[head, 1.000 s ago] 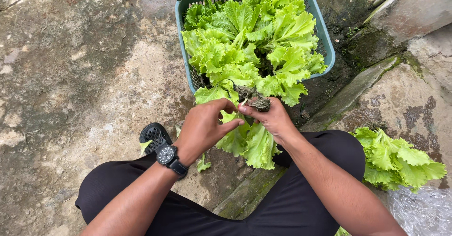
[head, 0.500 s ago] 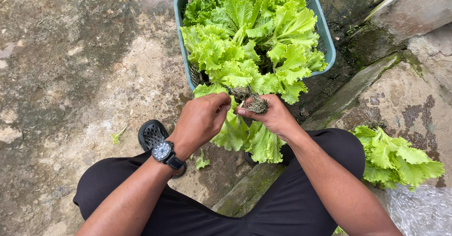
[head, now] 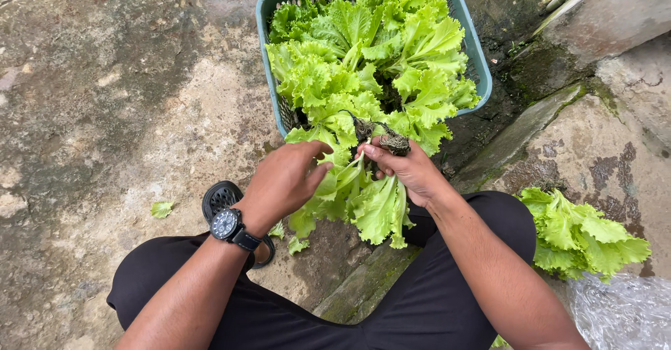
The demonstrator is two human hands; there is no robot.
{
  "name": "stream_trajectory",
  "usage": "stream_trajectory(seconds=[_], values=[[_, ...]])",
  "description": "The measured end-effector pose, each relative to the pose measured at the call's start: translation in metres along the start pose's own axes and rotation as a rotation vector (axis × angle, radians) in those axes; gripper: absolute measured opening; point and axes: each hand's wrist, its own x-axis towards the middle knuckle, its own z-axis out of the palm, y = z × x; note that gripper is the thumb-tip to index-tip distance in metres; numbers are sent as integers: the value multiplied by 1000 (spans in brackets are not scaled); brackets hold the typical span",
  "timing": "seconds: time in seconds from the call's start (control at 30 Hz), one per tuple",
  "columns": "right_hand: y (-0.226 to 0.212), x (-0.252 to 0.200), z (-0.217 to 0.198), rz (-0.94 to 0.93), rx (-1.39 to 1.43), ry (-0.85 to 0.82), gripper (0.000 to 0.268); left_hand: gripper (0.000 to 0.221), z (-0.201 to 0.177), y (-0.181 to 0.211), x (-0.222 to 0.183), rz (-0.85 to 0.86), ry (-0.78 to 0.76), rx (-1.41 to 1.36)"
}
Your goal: The person sorts lettuce in a plastic basket by hand, removes damaged leaves, and places individual heads into plastic bags for packaging near a scale.
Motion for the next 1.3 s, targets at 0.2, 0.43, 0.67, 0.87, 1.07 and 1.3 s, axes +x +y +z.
stream_trajectory(seconds=[0.2,0.43,0.67,0.87,1.07,1.3], values=[[-11,6,-14,-21,140,42,28,75,29,-47,-9,-119,-428,328],[24,26,-24,227,372,-38,41,60,-2,-8,-8,-107,176,5],[34,21,8,229,477,-237,78,29,53,20,5,269,281,-100],[35,18,21,202,367,-267,78,38,61,23,8,71,273,-281],[64,31,5,202,374,-368,75,21,68,11,23,-61,175,-450],[40,9,14,203,269,-405,71,17,54,15,19,-106,127,-576]])
